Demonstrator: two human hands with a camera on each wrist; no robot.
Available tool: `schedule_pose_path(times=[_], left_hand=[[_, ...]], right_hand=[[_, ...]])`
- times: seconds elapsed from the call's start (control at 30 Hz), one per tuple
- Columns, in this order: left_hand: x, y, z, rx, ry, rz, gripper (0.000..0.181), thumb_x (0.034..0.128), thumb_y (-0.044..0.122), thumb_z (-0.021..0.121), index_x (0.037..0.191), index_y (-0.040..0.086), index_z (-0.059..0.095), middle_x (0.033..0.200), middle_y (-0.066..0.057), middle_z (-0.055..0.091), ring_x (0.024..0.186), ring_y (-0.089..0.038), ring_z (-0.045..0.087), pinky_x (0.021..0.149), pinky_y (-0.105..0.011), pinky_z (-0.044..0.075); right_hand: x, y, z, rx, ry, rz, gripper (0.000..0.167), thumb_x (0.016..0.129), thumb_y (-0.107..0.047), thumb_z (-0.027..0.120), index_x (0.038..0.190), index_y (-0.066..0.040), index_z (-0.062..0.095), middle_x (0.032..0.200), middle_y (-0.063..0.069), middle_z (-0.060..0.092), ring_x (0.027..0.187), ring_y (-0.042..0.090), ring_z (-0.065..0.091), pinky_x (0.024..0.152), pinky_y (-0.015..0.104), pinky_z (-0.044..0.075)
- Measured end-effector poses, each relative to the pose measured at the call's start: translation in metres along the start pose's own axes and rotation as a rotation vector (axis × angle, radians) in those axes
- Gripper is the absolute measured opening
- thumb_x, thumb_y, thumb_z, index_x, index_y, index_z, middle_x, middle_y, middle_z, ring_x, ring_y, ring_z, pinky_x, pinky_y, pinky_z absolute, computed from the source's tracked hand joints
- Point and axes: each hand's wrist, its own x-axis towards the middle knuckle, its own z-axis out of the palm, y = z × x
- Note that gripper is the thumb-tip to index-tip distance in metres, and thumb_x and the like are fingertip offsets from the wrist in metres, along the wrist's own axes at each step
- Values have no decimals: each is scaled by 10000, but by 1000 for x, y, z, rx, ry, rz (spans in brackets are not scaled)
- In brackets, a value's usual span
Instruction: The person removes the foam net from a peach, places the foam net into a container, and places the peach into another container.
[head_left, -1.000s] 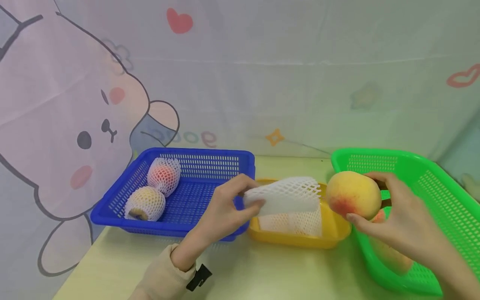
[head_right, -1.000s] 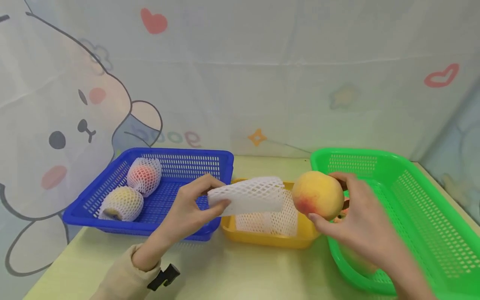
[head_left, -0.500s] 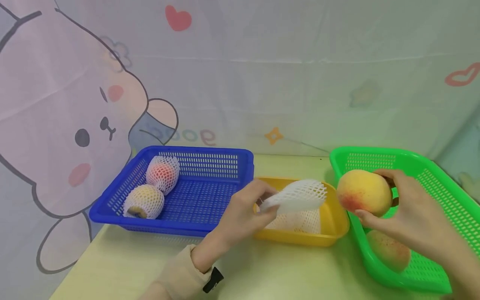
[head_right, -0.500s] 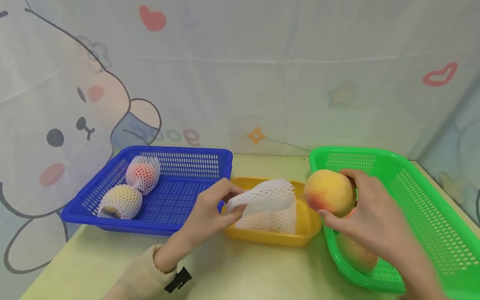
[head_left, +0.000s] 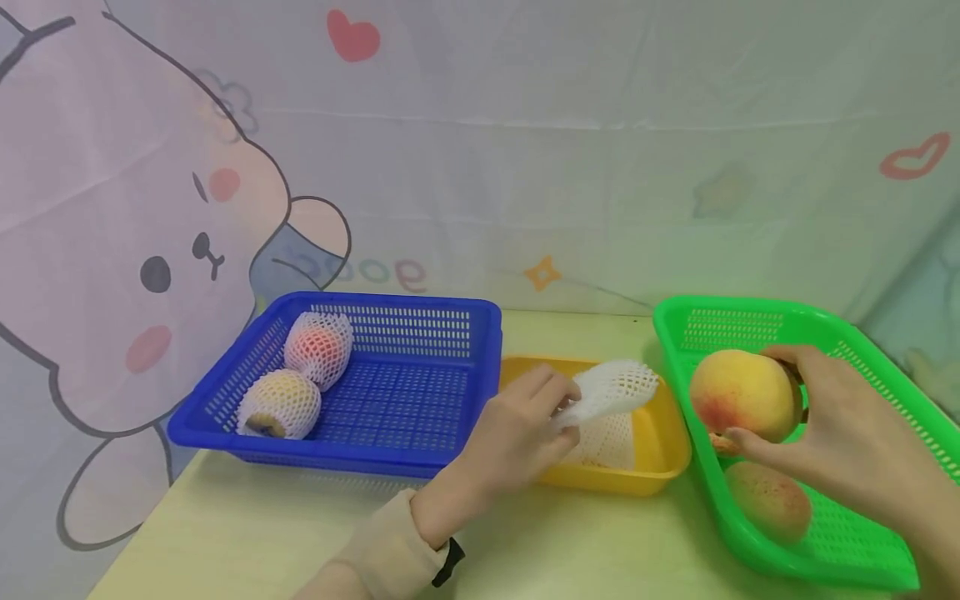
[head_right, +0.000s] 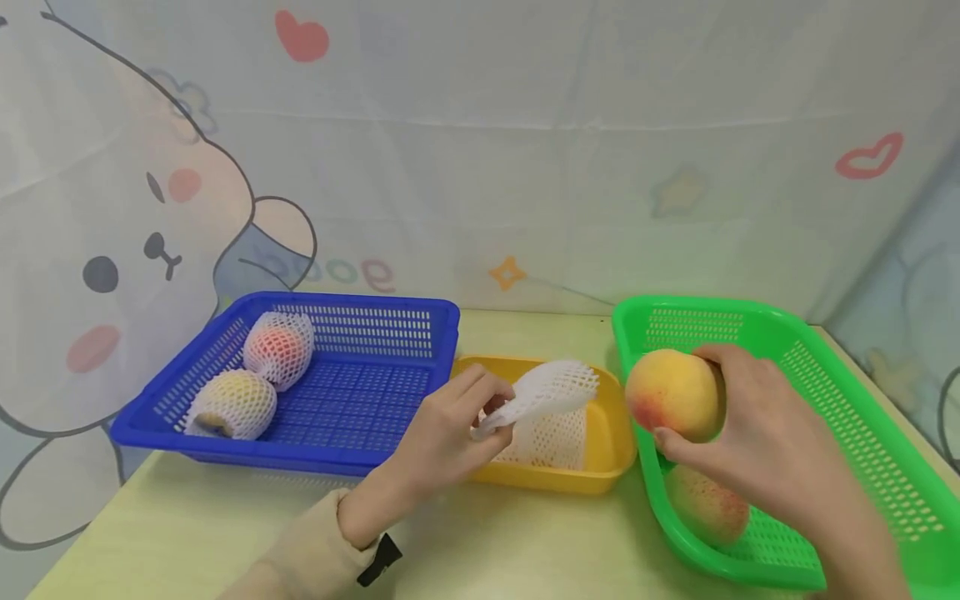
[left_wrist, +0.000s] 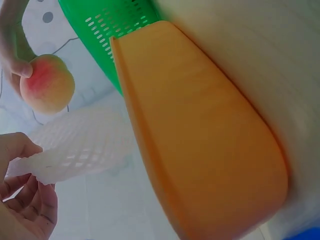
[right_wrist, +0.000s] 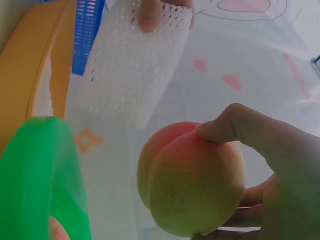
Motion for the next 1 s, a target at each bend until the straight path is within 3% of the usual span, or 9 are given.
schedule_pose_path(times=[0.17, 0.3, 0.53, 0.73, 1.0], left_hand=[[5, 4, 9, 140, 35, 87, 257, 717, 122, 759, 921, 119, 603, 837, 23, 595, 713, -90, 564, 615, -188, 467], [13, 11, 16, 208, 57, 102, 257, 711, 134, 747, 923, 136, 602, 825, 30, 582, 711, -87, 562, 578, -176, 457], [21, 18, 30, 204, -2, 70, 266, 735, 130, 753, 948, 115, 595, 868, 2, 588, 764, -110, 561, 642, -172, 487], [23, 19, 43, 280, -10, 71, 251, 751, 144, 744, 962, 116, 613, 832, 13, 569, 706, -93, 532, 600, -163, 460], [25, 18, 62, 466, 41, 161, 123, 784, 85, 622, 890, 147, 616, 782, 30, 561, 640, -103, 521, 553, -175, 426]], right_hand=[[-4, 6, -2, -32, -1, -66, 777, 631, -408, 868, 1230, -75, 502, 1081, 132, 577, 894, 195, 451, 602, 177, 333], [-7, 13, -4, -116, -23, -94, 807, 617, -422, 868, 1222, -33, 501, 1063, 171, 586, 903, 271, 496, 575, 231, 356], [-6, 21, -5, -167, -113, -68, 813, 636, -458, 847, 1207, 5, 499, 1037, 213, 602, 879, 322, 529, 574, 253, 360], [-4, 32, -5, -155, -162, -60, 802, 654, -459, 840, 1189, 32, 500, 979, 200, 625, 817, 269, 544, 564, 229, 357], [-6, 40, -7, -193, -229, -31, 744, 653, -408, 834, 1158, 29, 506, 931, 177, 628, 744, 207, 526, 535, 272, 377]])
